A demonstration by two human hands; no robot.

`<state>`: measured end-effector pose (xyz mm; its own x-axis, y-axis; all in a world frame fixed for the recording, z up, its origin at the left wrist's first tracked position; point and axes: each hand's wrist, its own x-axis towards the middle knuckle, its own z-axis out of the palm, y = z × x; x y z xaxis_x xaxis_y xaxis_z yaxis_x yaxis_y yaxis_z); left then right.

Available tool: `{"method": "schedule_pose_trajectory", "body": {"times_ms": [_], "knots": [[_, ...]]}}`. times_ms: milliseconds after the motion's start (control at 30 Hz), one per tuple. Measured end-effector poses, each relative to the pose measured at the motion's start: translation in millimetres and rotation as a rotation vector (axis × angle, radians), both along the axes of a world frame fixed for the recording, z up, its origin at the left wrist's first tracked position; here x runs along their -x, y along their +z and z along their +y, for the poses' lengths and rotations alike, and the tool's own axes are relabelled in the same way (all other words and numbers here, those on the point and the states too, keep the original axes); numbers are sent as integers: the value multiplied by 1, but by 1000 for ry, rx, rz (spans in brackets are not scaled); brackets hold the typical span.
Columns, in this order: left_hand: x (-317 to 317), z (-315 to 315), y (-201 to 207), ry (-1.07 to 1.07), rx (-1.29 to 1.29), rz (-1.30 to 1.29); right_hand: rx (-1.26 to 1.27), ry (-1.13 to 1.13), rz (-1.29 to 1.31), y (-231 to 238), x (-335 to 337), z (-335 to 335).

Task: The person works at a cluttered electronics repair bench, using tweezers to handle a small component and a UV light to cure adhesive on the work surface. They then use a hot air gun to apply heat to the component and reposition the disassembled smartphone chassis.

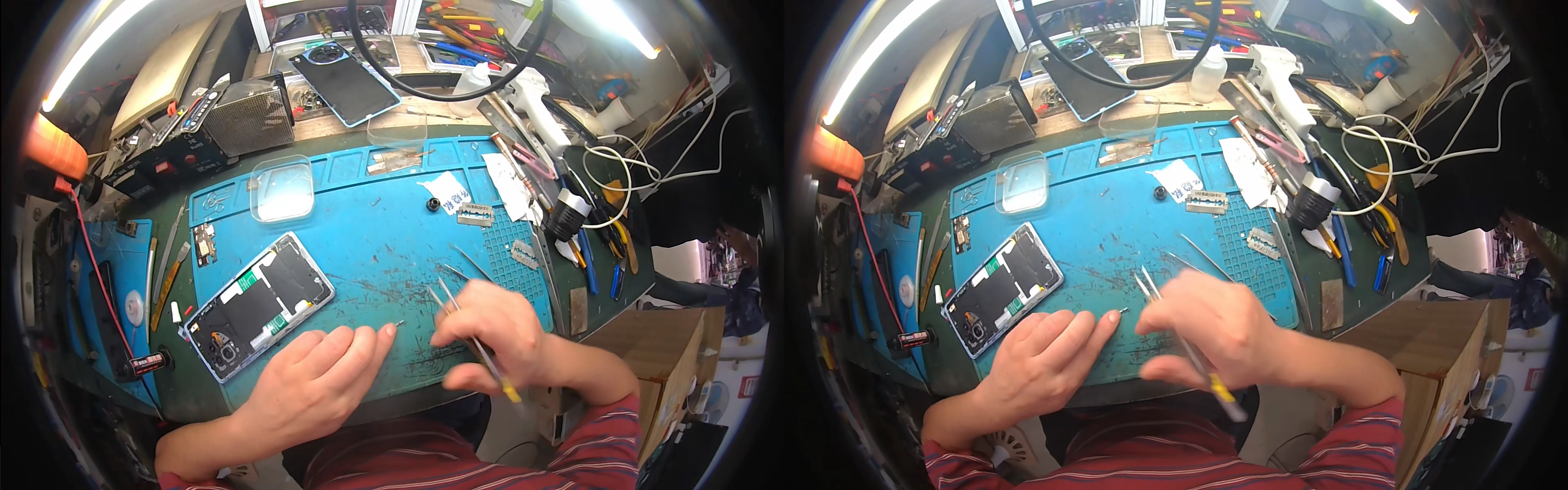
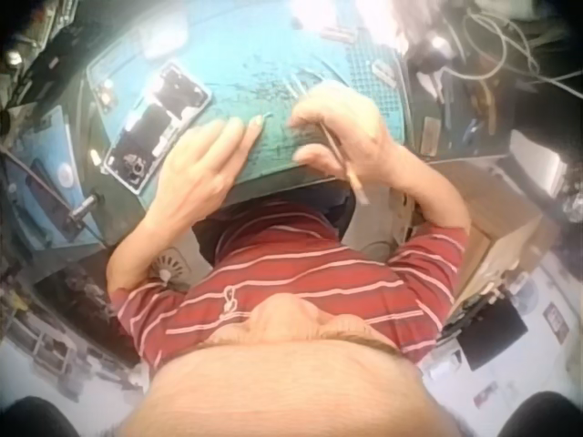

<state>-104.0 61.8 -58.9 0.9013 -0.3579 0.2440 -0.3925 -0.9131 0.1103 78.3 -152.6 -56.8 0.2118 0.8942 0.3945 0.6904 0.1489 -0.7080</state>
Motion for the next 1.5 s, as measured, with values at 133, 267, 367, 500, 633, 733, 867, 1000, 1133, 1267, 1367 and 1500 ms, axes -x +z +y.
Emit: {"method": "schedule_pose_trajectory", "body": {"times_ms": [133,267,367,500,633,733,867,1000,1133,1267,1367,1500], "knots": [[0,-1,0,2,0,2,57,-39,65,3,18,-24],[-1,-1,1,-1,-3,-5,28,-121,69,4,30,-16],[-1,0,4,-4,-18,1,43,-153,115,1,33,-14],[0,-2,-1,3,13,-11,23,-149,94,-5,30,-12],[0,-3,-3,14,24,-20,20,-147,67,-3,28,-8],[1,-4,-4,15,28,-20,23,-151,51,-5,29,-8],[2,-4,-4,19,37,-14,43,-149,17,-6,29,-7],[2,-4,-7,23,48,-26,40,-155,-13,-8,30,-6],[2,-4,-4,29,39,-11,34,-162,-36,-9,30,-5],[2,-5,-6,34,45,-22,34,-167,-48,-8,31,-5],[2,-5,-6,33,42,-19,44,-170,-57,-8,31,-6],[4,-6,-5,45,47,-19,45,-159,-56,-5,31,-4]]}}
